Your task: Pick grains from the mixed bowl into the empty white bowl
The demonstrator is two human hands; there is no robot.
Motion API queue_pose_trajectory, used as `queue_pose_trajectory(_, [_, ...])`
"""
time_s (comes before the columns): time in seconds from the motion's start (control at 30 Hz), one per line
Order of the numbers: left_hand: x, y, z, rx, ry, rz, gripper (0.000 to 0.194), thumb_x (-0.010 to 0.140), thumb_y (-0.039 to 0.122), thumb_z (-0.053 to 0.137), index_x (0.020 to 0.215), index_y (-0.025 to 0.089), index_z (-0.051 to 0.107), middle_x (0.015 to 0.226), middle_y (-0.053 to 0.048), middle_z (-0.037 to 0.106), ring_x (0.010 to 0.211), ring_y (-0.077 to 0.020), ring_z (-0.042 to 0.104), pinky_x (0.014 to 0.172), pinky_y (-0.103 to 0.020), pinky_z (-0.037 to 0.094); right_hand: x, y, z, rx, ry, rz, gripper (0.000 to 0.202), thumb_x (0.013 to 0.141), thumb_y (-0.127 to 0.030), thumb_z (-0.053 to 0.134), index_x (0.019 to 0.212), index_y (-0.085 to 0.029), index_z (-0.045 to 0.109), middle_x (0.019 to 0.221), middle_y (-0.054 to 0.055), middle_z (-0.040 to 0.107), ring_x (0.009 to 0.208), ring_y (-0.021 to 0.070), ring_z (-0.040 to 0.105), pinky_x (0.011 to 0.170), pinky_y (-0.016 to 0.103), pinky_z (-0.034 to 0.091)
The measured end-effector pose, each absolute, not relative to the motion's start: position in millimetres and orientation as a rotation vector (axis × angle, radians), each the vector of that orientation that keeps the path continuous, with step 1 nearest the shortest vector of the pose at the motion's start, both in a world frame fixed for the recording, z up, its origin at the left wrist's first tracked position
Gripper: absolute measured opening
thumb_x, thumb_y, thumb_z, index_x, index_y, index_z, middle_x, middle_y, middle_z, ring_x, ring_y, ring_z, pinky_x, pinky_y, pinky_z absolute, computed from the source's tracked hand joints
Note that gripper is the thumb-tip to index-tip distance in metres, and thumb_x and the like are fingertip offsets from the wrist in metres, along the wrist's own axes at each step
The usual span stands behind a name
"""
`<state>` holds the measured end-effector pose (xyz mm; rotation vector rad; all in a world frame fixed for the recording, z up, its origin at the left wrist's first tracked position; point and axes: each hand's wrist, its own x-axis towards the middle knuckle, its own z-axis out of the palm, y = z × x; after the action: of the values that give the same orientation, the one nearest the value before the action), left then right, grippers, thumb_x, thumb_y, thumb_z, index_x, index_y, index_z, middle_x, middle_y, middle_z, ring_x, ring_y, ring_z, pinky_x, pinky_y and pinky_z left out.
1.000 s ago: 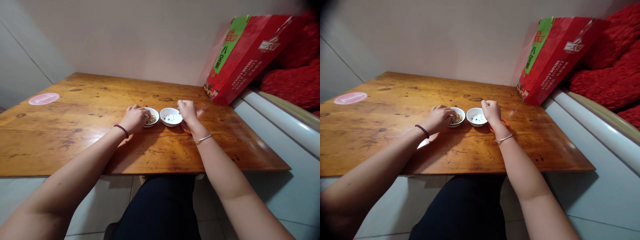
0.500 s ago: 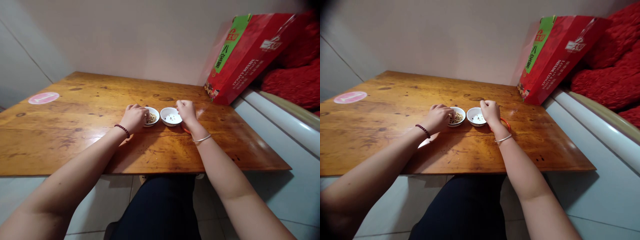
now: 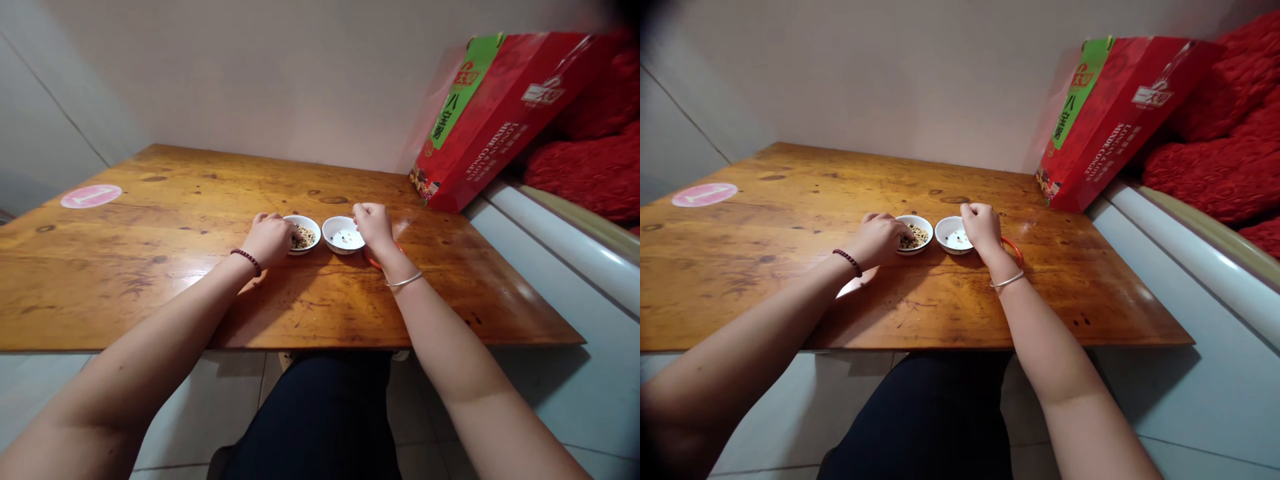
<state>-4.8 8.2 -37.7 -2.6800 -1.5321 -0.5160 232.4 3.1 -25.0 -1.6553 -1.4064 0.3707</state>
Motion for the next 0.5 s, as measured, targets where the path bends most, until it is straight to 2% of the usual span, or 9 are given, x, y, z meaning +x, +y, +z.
queue_pose_trajectory(0.13, [-3.9, 10.0, -35.4, -2.654, -1.582, -0.585, 0.043, 0.081, 0.01, 0.048, 0.097, 0.028, 0.083, 0.1, -0.007, 0.079, 0.103, -0.0305, 0.067, 0.097, -0.044, 0.043, 231.2, 2.6, -24.8, -1.625, -1.415, 0.375, 0.032, 0.083, -0.035, 0.046, 0.054, -0.022, 0.049, 0.053, -0.001, 0.05, 0.058, 0.0136, 0.048, 0.057, 0.025, 0.034])
queue_pose_trajectory(0.27, [-4.3, 13.5, -33.1, -2.701, -1.735, -0.713, 0.036, 0.082, 0.017, 0.053, 0.102, 0.028, 0.082, 0.1, -0.004, 0.079, 0.091, -0.0275, 0.071, 0.085, -0.035, 0.051, 229.7, 2.8, -25.8, -1.604, -1.421, 0.384, 0.031, 0.083, -0.034, 0.047, 0.054, -0.022, 0.048, 0.054, -0.001, 0.05, 0.058, 0.0133, 0.047, 0.056, 0.025, 0.033])
queue_pose_trajectory(0.5, [-4.8, 13.4, -33.3, -2.707, -1.727, -0.81, 0.025, 0.081, 0.022, 0.062, 0.099, 0.026, 0.078, 0.101, -0.003, 0.079, 0.095, -0.0261, 0.072, 0.086, -0.033, 0.052, 225.6, -2.1, -22.0, -1.59, -1.462, 0.384, 0.029, 0.083, -0.03, 0.048, 0.055, -0.022, 0.049, 0.054, -0.002, 0.05, 0.059, 0.013, 0.047, 0.058, 0.026, 0.032])
